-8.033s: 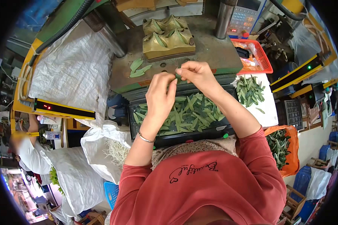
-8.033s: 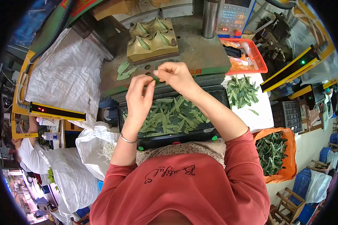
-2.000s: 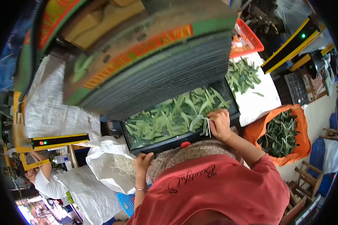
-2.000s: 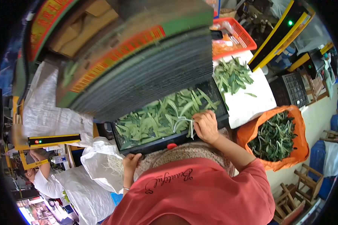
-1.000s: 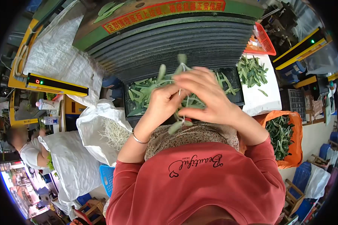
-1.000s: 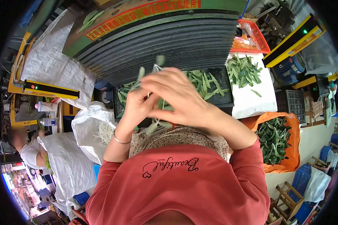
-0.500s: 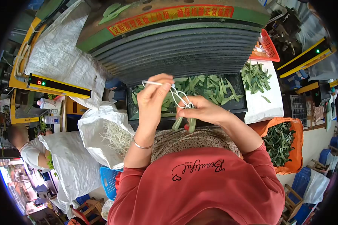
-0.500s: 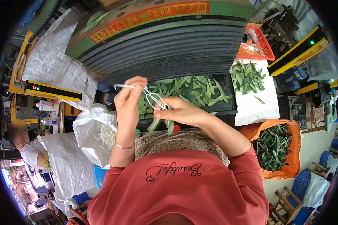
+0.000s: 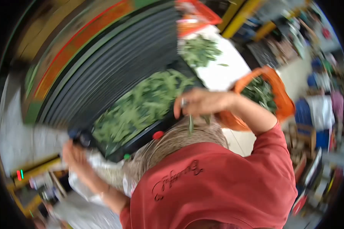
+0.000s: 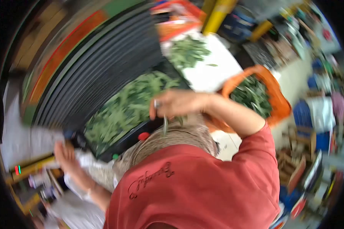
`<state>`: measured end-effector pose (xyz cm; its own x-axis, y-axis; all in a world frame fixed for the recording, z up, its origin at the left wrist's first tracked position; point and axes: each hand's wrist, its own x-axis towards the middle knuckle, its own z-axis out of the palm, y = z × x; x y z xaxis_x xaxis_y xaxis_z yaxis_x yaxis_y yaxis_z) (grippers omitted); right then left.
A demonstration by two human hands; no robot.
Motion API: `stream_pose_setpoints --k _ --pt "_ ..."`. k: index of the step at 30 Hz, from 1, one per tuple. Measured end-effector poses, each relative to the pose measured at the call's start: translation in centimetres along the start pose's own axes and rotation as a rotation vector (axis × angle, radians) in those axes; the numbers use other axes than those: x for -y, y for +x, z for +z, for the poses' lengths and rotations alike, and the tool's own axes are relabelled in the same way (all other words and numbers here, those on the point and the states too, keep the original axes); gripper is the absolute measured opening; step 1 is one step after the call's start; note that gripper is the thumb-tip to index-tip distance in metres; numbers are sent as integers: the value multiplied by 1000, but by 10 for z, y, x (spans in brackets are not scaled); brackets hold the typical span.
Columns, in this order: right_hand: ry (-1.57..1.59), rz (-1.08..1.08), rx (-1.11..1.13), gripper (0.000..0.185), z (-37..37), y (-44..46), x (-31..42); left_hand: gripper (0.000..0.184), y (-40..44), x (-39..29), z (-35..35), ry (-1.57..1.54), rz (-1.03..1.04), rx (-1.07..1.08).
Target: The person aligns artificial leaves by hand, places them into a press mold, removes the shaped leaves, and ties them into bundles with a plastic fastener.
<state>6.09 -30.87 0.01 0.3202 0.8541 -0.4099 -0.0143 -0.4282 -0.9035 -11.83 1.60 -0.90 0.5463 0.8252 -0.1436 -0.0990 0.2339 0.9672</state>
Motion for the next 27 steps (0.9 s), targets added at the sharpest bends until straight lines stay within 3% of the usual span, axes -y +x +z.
stream_pose_setpoints --k 1,3,4,5,8,10,11,15,16,20,21,22,23,25,26,27 --pt "-107 -52 -219 28 -22 -16 -23 26 -1 -4 -16 450 81 -299" --pt "-109 101 -684 25 -58 -74 -31 31 7 3 -85 1115 316 46" --pt "-116 191 -951 24 -70 -99 -40 31 10 12 -115 1275 393 88" --pt "-193 279 -1147 20 -77 -120 -50 33 37 27 -188 1528 283 133" --pt "-175 434 -1235 18 -97 -194 -100 33 30 50 -257 1659 149 133" --pt "-212 661 -1123 18 -106 -225 -160 35 29 60 -275 1790 2 99" --pt "-208 669 -1128 18 -102 -230 -172 35 26 57 -259 1791 5 110" --pt "-876 754 -1418 20 -92 -246 -203 25 15 48 -210 1668 213 -43" --pt "-867 760 -1424 20 -87 -251 -210 23 15 42 -200 1637 266 -81" --pt "-659 1172 -1228 26 -70 -283 -237 15 11 29 -153 1474 470 -237" --pt "-596 1286 -1184 28 -63 -299 -264 24 26 36 -159 1491 569 -208" --pt "-635 1244 -1143 30 -53 -316 -309 34 40 44 -166 1505 666 -182" --pt "-638 1242 -1145 30 -53 -310 -294 34 36 46 -150 1502 665 -184" --pt "-630 1250 -1211 28 -24 -277 -267 25 30 54 -110 1273 970 -134" --pt "-632 1232 -1240 28 -7 -279 -255 23 25 50 -98 1259 740 -88" --pt "-646 1185 -1261 27 -2 -276 -243 23 28 56 -89 1194 928 -20"
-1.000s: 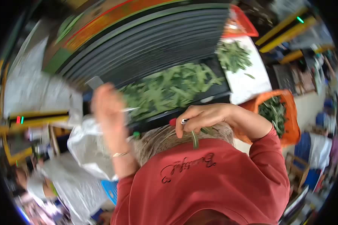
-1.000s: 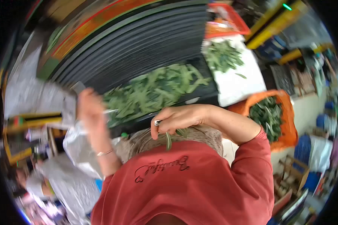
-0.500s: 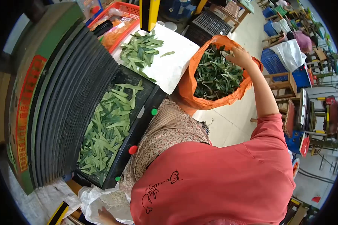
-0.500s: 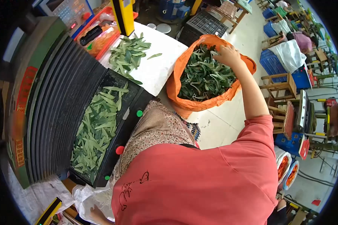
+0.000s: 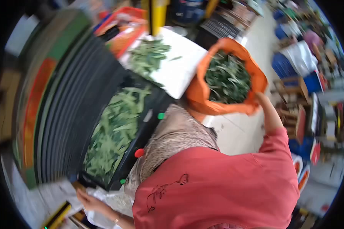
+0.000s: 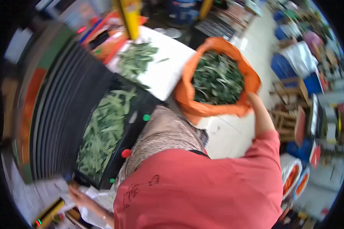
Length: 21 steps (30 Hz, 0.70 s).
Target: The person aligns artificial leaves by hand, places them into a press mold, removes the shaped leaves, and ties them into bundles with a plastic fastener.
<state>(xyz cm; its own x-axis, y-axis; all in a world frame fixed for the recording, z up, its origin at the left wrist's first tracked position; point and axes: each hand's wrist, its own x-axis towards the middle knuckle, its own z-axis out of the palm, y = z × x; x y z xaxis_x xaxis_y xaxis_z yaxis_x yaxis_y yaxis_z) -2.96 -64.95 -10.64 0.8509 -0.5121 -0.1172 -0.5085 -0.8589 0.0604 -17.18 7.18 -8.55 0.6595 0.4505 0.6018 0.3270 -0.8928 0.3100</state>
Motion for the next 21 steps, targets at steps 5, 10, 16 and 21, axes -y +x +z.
stream_pose_setpoints --k 5,10,16,21 --pt "222 -513 -89 24 -36 24 27 19 43 -57 -5 -340 -160 -10" --pt "398 -757 -160 22 -93 44 170 12 131 -99 -34 -270 136 -369" --pt "579 -1629 -410 15 -106 -77 352 12 222 -87 -49 -210 43 -298" --pt "684 -1900 -358 16 -100 -135 411 19 276 -65 -39 -83 -94 69"
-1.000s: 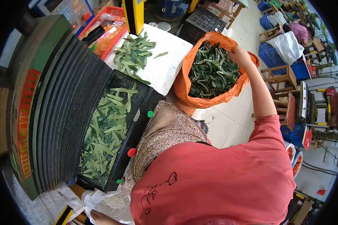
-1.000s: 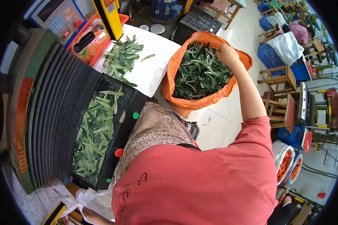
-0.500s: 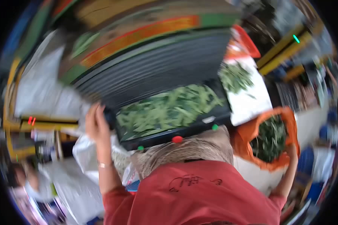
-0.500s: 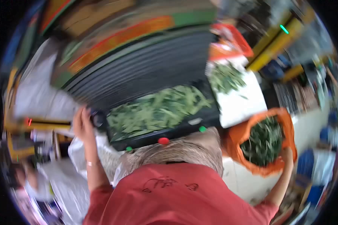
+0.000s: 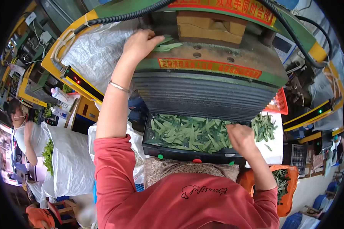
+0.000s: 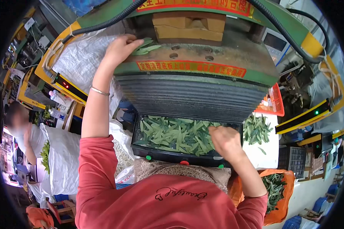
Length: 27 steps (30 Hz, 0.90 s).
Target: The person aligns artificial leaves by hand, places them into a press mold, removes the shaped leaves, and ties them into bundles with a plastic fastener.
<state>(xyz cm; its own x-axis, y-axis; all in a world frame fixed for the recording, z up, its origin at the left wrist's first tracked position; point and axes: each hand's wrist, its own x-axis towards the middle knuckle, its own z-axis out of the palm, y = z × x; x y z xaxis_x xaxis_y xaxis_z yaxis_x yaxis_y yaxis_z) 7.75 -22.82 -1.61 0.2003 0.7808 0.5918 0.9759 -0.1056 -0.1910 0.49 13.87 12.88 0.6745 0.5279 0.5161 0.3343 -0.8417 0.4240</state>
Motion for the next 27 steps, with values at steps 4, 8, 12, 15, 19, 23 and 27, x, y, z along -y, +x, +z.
stream_pose_setpoints --k 4,8,12,15,19,23,27 --pt "62 -19 -16 17 12 8 1 19 17 11 14 -32 -18 165" --pt "129 36 75 19 16 12 -3 18 16 21 20 -227 -19 149" --pt "181 -22 -13 23 20 21 4 15 -25 -3 -5 -648 -78 -82" --pt "326 54 -74 23 13 51 20 12 -70 -24 -6 -921 -225 9" --pt "876 478 -132 20 12 104 33 11 -120 -41 32 -1178 -333 395" --pt "1074 543 243 27 40 101 7 9 -145 -46 63 -1241 -325 570" --pt "253 144 13 20 56 84 19 11 -164 -44 88 -1146 -441 412"
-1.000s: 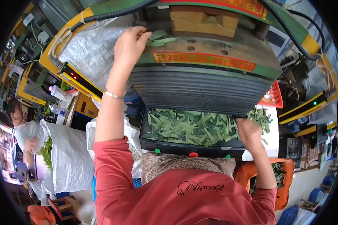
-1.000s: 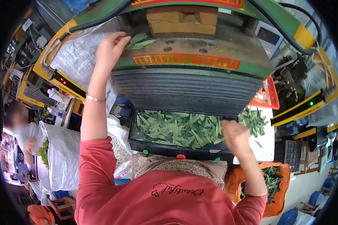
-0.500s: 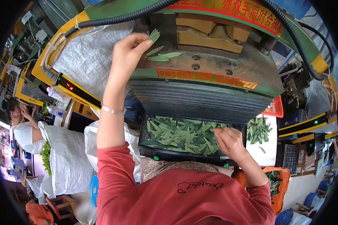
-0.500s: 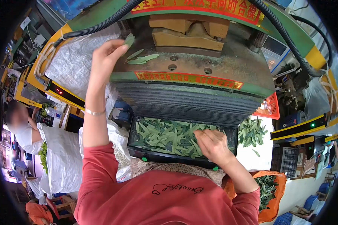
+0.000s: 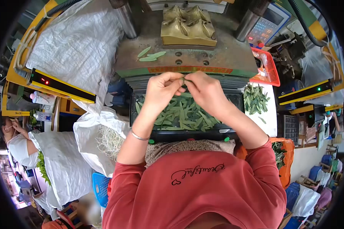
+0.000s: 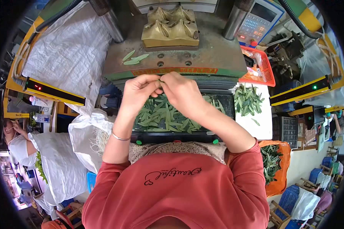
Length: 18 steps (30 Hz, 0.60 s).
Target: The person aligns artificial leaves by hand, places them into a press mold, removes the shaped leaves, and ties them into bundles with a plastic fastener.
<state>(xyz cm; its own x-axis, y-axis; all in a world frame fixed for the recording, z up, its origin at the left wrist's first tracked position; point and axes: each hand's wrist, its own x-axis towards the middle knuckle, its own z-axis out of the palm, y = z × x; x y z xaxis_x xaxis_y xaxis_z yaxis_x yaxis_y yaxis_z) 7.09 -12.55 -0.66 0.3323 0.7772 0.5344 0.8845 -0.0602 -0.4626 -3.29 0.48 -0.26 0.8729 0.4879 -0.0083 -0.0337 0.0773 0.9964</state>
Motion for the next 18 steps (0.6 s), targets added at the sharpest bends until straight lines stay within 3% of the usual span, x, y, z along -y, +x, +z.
stream_pose_setpoints --k 1,5,6,10,11,15,18 --pt "-1 1 4 20 8 -3 0 11 1 11 3 -4 -2 0" --pt "-637 -79 101 10 40 -10 6 11 10 51 11 681 383 -261" --pt "-638 -83 101 10 39 -9 6 11 9 48 10 680 385 -265" --pt "304 333 -10 6 26 3 -8 12 4 27 7 20 64 -127" --pt "303 333 -3 6 24 4 -8 12 3 24 5 15 62 -131" --pt "967 524 20 7 14 14 -4 12 4 13 -5 -209 98 3" --pt "1077 615 44 7 12 16 -6 13 4 16 -12 -244 65 30"
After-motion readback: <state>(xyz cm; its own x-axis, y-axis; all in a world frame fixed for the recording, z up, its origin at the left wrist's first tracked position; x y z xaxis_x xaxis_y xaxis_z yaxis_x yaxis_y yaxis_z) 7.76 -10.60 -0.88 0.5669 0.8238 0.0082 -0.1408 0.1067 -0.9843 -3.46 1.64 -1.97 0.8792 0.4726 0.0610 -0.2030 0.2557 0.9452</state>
